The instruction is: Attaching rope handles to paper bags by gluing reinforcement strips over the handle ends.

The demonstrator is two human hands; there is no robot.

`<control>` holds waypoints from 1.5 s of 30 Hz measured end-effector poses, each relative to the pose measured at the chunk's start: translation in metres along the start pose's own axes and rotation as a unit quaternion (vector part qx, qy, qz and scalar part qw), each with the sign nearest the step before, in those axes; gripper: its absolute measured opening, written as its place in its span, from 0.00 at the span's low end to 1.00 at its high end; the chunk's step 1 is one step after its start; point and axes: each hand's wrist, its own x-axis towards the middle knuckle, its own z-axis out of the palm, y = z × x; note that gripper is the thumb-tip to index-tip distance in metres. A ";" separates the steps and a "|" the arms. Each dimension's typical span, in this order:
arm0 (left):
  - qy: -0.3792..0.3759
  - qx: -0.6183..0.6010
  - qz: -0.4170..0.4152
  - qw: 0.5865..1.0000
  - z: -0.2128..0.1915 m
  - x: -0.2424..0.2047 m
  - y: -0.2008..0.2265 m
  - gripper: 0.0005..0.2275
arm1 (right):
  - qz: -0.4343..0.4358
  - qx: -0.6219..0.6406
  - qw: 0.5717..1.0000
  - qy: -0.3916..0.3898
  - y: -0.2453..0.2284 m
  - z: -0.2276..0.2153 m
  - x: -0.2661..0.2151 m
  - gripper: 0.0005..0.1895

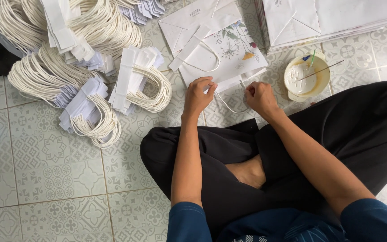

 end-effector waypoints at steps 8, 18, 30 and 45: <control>0.001 0.004 0.008 1.000 0.006 0.002 -0.007 0.04 | 0.004 0.017 1.000 -0.006 0.003 0.001 0.002 0.05; -0.015 0.010 -0.013 1.000 0.006 0.000 -0.008 0.03 | 0.015 0.009 1.000 -0.002 0.002 0.002 0.001 0.06; 0.005 0.053 -0.165 0.985 0.016 -0.007 -0.037 0.16 | -0.075 -0.264 0.962 -0.006 -0.025 0.010 0.016 0.31; -0.036 -0.052 -0.302 0.951 0.020 0.000 -0.062 0.25 | -0.297 -0.188 0.934 0.057 0.011 0.096 0.023 0.27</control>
